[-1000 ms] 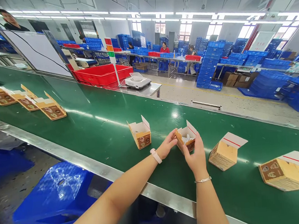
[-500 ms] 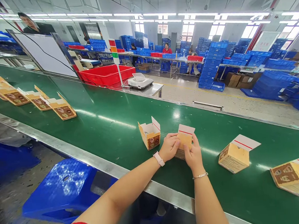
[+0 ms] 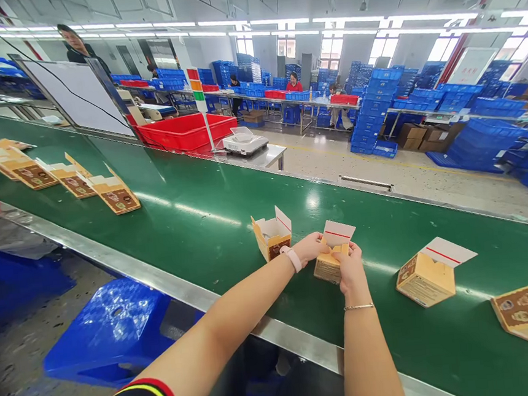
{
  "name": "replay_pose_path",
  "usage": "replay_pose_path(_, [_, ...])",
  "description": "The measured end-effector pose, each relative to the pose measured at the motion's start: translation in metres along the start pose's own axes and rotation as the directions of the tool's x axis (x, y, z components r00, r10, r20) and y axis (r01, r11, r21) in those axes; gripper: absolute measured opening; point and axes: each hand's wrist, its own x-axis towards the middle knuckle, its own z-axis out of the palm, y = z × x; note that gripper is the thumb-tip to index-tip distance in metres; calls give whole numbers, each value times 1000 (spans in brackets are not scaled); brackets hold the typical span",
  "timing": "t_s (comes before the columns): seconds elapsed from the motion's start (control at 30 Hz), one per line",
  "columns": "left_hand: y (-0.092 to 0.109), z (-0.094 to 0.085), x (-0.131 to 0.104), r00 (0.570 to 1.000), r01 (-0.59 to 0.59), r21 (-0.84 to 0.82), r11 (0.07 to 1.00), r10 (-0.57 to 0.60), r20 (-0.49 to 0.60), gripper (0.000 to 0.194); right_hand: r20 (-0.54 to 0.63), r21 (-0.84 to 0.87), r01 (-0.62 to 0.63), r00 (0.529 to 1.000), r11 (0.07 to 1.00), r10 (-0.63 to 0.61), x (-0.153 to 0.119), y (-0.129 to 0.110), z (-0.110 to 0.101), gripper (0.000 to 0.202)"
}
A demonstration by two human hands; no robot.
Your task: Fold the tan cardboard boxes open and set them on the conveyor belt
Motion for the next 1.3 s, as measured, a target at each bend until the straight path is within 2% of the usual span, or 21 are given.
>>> replay_pose_path(0.07, [-2,4,-6,997,-65,12,998,65,-30,23,-81,-31,72,994,997,-74,0,2,0,47])
replay_pose_path(0.1, [-3,5,-12,987,-147,40,988,150,-66,21,-157,-79,165,972,983,-176,-2,3,-1,44])
replay_pose_path(0.13, [-3,4,-20,955,-269,87,959,278,-107,20,-240,-161,294,914,942,-327,-6,3,-1,42])
replay_pose_path(0.17, [-3,2,-29,883,-425,150,892,446,-145,20,-304,-273,438,805,856,-509,-11,2,-1,41])
replay_pose_path(0.2, [-3,-3,-40,758,-590,224,775,628,-177,19,-321,-396,571,648,719,-691,-18,1,0,40])
replay_pose_path(0.27, [1,-18,-59,375,-825,365,430,902,-215,16,-216,-552,751,291,362,-932,-33,0,4,41])
replay_pose_path(0.3, [3,-29,-66,178,-861,432,268,955,-238,15,-132,-561,802,159,205,-979,-41,-1,7,41])
replay_pose_path(0.33, [6,-40,-69,38,-855,491,167,964,-262,14,-42,-535,840,79,89,-996,-47,0,12,41])
replay_pose_path(0.37, [8,-52,-70,-21,-831,536,148,955,-295,15,56,-488,873,51,17,-997,-52,1,16,42])
replay_pose_path(0.4, [10,-64,-66,3,-807,555,202,941,-339,19,166,-435,900,62,-17,-984,-55,3,21,43])
replay_pose_path(0.43, [9,-75,-61,94,-782,540,310,916,-390,24,284,-386,922,94,-24,-954,-57,6,26,44])
replay_pose_path(0.53, [-4,-99,-40,515,-685,305,662,736,-440,48,570,-329,944,189,-12,-800,-53,19,36,49])
replay_pose_path(0.57, [-11,-102,-34,621,-662,201,722,678,-392,58,612,-345,939,219,-7,-760,-49,24,37,52])
replay_pose_path(0.6, [-19,-104,-30,690,-651,110,751,646,-327,68,628,-374,927,256,4,-735,-46,28,36,54])
replay_pose_path(0.67, [-32,-104,-28,721,-672,7,740,656,-223,81,605,-452,890,352,57,-714,-39,36,33,56])
replay_pose_path(0.77, [-41,-97,-29,664,-735,64,675,735,-139,81,534,-514,844,454,152,-713,-29,40,26,57])
replay_pose_path(0.87, [-39,-88,-28,636,-757,204,621,772,9,71,505,-486,849,466,207,-727,-20,39,22,60])
replay_pose_path(0.97, [-35,-76,-25,654,-733,311,605,752,78,46,476,-442,855,481,273,-736,-12,35,23,50])
replay_pose_path(1.07, [-33,-58,-22,688,-675,377,634,725,12,20,387,-388,813,572,435,-723,-5,29,25,43])
replay_pose_path(1.2, [-23,-35,-15,748,-534,287,795,603,-277,10,162,-288,633,772,719,-615,0,20,27,48])
replay_pose_path(1.3, [-9,-27,-5,860,-348,146,926,377,-343,34,-45,-230,500,852,835,-522,2,16,26,43])
